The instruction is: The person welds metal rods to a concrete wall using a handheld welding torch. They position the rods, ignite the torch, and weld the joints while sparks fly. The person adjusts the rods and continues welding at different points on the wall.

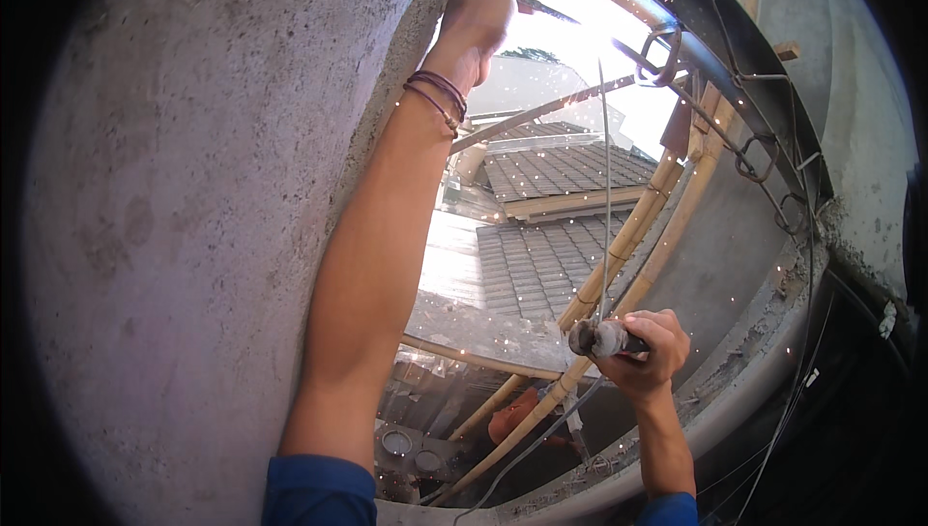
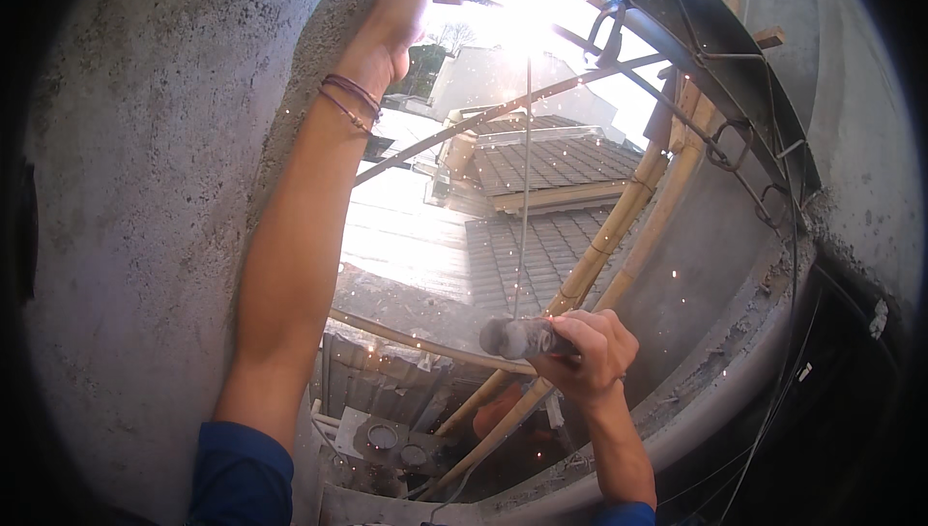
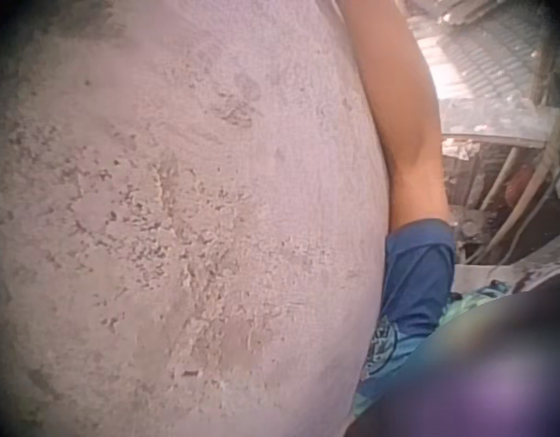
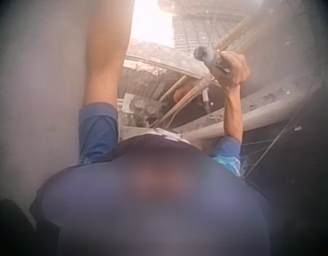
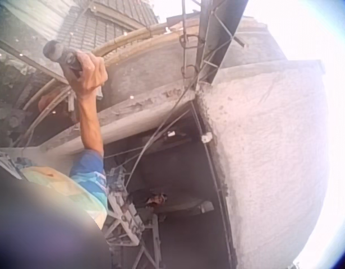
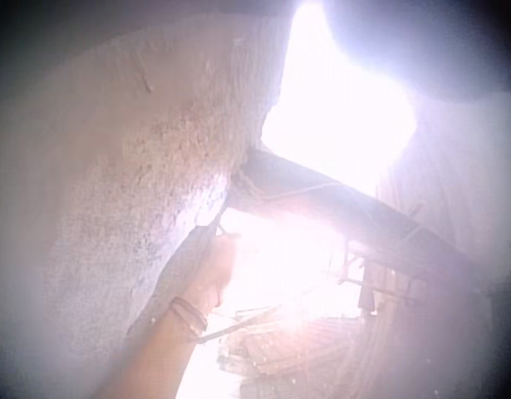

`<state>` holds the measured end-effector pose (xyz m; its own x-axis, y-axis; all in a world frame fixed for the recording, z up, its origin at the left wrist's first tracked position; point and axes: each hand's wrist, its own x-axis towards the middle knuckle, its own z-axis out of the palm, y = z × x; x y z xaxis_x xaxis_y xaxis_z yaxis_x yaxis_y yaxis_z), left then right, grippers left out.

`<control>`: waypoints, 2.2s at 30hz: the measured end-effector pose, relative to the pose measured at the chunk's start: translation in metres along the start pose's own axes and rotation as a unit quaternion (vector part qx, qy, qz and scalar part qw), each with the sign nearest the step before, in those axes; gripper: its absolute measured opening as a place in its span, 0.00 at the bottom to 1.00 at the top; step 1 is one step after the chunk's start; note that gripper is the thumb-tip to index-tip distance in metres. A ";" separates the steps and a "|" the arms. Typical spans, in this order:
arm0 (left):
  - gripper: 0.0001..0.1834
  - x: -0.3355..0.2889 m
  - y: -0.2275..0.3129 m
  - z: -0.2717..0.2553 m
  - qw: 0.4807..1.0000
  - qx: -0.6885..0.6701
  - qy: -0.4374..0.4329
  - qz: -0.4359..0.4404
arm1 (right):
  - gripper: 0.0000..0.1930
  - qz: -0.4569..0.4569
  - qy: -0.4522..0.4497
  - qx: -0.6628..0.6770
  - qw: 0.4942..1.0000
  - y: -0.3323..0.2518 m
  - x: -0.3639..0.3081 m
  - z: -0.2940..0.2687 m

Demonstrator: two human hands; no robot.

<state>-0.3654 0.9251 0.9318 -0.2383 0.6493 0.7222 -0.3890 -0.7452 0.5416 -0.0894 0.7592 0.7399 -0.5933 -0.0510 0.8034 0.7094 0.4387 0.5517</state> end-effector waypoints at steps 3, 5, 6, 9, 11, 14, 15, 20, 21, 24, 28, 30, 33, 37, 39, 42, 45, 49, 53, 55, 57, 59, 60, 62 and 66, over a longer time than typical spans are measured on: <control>0.20 -0.001 0.001 0.001 1.000 0.003 -0.011 0.022 | 0.31 -0.001 -0.001 0.001 1.000 0.001 0.001 0.000; 0.19 -0.002 0.000 0.002 1.000 0.002 0.008 0.021 | 0.32 -0.003 -0.002 0.009 1.000 0.001 0.003 0.000; 0.20 -0.001 -0.001 0.001 1.000 0.000 0.003 0.024 | 0.31 0.001 -0.004 0.006 1.000 0.001 0.003 0.000; 0.26 0.009 -0.005 -0.004 0.999 0.031 -0.021 0.012 | 0.31 0.008 0.003 0.008 1.000 0.001 0.000 0.001; 0.35 0.012 -0.002 -0.012 0.991 0.106 -0.072 -0.026 | 0.31 0.027 0.007 0.008 1.000 -0.001 -0.006 0.003; 0.47 -0.037 -0.003 -0.010 0.992 0.120 -0.023 -0.012 | 0.31 0.074 0.032 0.026 0.996 -0.010 -0.030 0.006; 0.47 -0.070 -0.003 -0.017 0.976 0.219 -0.014 0.010 | 0.30 0.111 0.030 0.026 0.993 -0.014 -0.043 0.008; 0.20 -0.285 -0.005 -0.073 0.968 0.213 -0.023 0.134 | 0.28 0.361 -0.052 0.070 0.928 -0.063 -0.158 0.022; 0.16 -0.302 -0.006 -0.096 0.947 0.288 -0.062 0.127 | 0.28 0.416 -0.097 0.072 0.901 -0.078 -0.189 0.020; 0.08 -0.311 -0.020 -0.131 0.889 0.430 -0.046 0.152 | 0.28 0.555 -0.203 0.065 0.804 -0.122 -0.281 0.003; 0.04 -0.297 -0.041 -0.132 0.804 0.503 -0.017 0.317 | 0.22 0.703 -0.296 0.062 0.644 -0.175 -0.359 -0.056; 0.03 -0.297 -0.051 -0.133 0.762 0.564 0.003 0.319 | 0.20 0.763 -0.312 0.045 0.564 -0.183 -0.380 -0.085; 0.04 -0.306 -0.056 -0.143 0.682 0.649 -0.008 0.337 | 0.21 0.786 -0.323 0.020 0.527 -0.179 -0.396 -0.117; 0.05 -0.304 -0.060 -0.144 0.626 0.681 -0.005 0.380 | 0.25 0.816 -0.252 0.120 0.506 -0.143 -0.413 -0.116; 0.05 -0.299 -0.057 -0.132 0.638 0.687 -0.009 0.347 | 0.27 0.790 -0.207 0.209 0.538 -0.119 -0.420 -0.098; 0.03 -0.294 -0.032 -0.106 0.648 0.684 0.031 0.334 | 0.28 0.725 -0.114 0.322 0.598 -0.087 -0.416 -0.055; 0.01 -0.282 0.020 -0.076 0.627 0.678 0.066 0.379 | 0.25 0.696 0.107 0.471 0.532 -0.068 -0.396 -0.004; 0.05 -0.229 0.110 -0.021 0.489 0.711 0.057 0.502 | 0.19 0.621 0.344 0.669 0.219 -0.043 -0.375 0.062; 0.11 -0.128 0.193 0.025 0.234 0.807 0.116 0.529 | 0.21 0.692 0.398 0.602 0.017 -0.068 -0.397 0.094; 0.13 -0.096 0.210 0.027 0.176 0.839 0.179 0.482 | 0.19 0.764 0.373 0.523 -0.053 -0.094 -0.423 0.100; 0.14 -0.075 0.216 0.029 0.171 0.858 0.241 0.421 | 0.20 0.802 0.306 0.509 -0.057 -0.132 -0.453 0.090; 0.12 -0.065 0.213 0.042 0.196 0.818 0.177 0.510 | 0.22 0.827 0.243 0.505 -0.039 -0.171 -0.477 0.079; 0.11 -0.060 0.207 0.053 0.231 0.813 0.182 0.503 | 0.24 0.835 0.222 0.503 -0.035 -0.188 -0.484 0.079; 0.10 -0.044 0.196 0.094 0.282 0.778 0.048 0.559 | 0.24 0.854 0.197 0.477 -0.066 -0.216 -0.492 0.076; 0.08 -0.004 0.165 0.193 0.424 0.714 -0.118 0.544 | 0.24 0.850 0.172 0.497 0.000 -0.241 -0.481 0.081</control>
<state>-0.2571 0.7703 1.1012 0.5757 -0.1040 0.8110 0.8136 -0.0259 -0.5808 -0.0060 0.7507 0.2026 0.0996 0.8595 -0.5013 -0.8801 -0.1589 -0.4473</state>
